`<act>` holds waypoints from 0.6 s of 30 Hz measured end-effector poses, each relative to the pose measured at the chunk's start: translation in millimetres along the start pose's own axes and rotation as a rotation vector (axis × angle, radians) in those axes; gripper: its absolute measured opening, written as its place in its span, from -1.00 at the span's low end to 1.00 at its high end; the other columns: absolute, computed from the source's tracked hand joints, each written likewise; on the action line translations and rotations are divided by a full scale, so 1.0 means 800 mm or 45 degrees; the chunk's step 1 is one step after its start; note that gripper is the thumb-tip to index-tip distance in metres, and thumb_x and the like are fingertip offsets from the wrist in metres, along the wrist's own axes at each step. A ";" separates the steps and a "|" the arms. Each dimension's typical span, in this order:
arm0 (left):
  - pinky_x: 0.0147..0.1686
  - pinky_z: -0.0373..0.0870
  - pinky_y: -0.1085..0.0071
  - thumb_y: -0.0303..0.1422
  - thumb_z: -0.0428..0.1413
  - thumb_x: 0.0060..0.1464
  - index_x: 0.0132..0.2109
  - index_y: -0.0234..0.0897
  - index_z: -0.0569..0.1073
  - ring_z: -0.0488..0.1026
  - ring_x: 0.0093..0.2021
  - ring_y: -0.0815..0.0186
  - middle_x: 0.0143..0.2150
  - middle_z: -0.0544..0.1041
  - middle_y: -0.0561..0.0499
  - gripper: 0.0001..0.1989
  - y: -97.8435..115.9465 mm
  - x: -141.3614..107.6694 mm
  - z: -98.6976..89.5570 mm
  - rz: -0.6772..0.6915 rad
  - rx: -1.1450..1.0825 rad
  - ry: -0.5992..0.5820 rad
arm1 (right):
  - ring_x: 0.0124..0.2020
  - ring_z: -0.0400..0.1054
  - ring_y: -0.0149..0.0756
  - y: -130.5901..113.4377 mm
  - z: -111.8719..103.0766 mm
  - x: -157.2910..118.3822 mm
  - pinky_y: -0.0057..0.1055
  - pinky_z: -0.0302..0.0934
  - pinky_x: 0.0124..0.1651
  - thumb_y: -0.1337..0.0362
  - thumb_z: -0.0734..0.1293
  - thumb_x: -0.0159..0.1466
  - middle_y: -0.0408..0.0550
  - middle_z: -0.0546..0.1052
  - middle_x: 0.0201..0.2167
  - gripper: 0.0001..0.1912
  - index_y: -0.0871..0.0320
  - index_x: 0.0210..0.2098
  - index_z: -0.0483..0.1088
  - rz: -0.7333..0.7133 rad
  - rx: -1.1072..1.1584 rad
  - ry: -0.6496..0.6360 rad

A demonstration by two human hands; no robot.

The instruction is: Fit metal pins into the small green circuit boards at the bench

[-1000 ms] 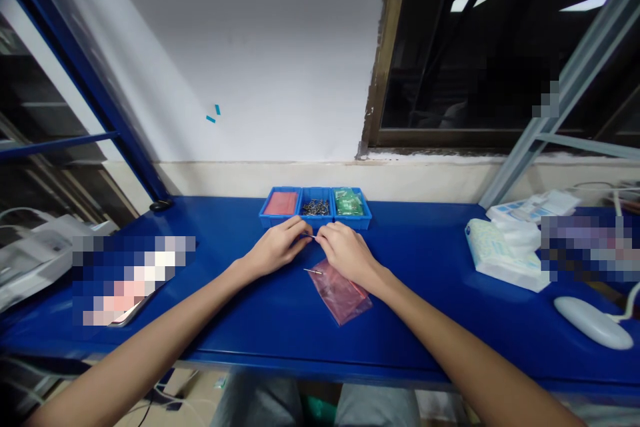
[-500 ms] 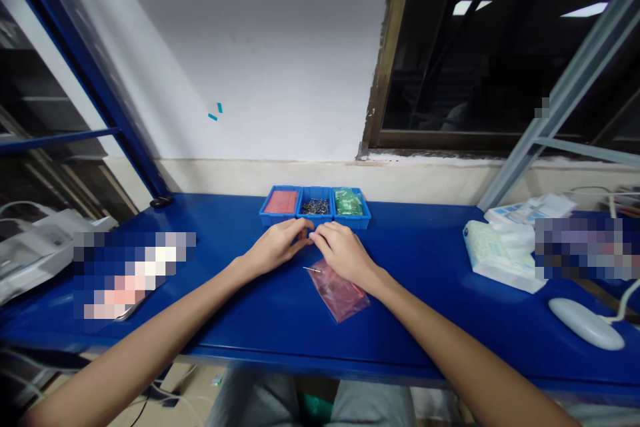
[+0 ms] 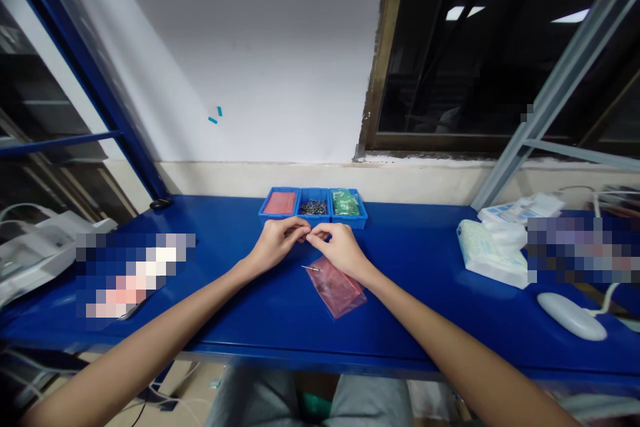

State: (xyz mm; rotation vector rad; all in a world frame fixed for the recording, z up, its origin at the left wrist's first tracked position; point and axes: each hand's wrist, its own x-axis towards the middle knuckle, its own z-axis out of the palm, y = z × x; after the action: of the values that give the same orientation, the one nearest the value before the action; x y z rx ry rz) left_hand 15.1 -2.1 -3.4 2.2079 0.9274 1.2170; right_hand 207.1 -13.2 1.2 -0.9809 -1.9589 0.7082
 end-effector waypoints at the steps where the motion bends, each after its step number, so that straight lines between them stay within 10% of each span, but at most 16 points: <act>1: -0.35 0.41 0.50 -0.36 0.06 0.30 -0.17 -0.31 0.54 0.52 -0.41 0.36 -0.37 0.60 0.02 -0.83 0.000 0.000 0.000 0.020 0.063 -0.012 | -0.33 0.48 -0.26 0.002 0.000 0.001 -0.40 0.26 -0.25 0.21 0.32 0.29 -0.07 0.63 -0.37 -0.80 0.16 -0.33 0.56 0.005 -0.009 0.015; 11: -0.24 0.42 0.41 -0.36 0.03 0.34 -0.08 -0.32 0.54 0.51 -0.30 0.29 -0.26 0.57 -0.07 -0.79 -0.008 -0.003 -0.003 0.294 0.512 -0.102 | -0.46 0.35 -0.34 -0.004 0.000 0.001 -0.43 0.16 -0.36 0.20 0.28 0.30 -0.13 0.51 -0.51 -0.75 0.17 -0.43 0.47 -0.044 -0.120 0.159; 18: -0.16 0.45 0.39 -0.42 0.09 0.29 -0.06 -0.30 0.53 0.53 -0.22 0.29 -0.21 0.57 -0.06 -0.85 -0.004 0.002 -0.001 0.178 0.174 0.053 | -0.36 0.45 -0.28 -0.001 -0.003 0.005 -0.39 0.25 -0.25 0.20 0.26 0.33 -0.08 0.57 -0.42 -0.77 0.16 -0.36 0.49 -0.020 -0.053 0.225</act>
State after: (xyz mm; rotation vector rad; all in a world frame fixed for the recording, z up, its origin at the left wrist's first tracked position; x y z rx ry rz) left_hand 14.1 0.9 -4.1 2.3981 0.9104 1.3016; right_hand 207.7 -10.3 4.7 -1.0165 -1.8317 0.5540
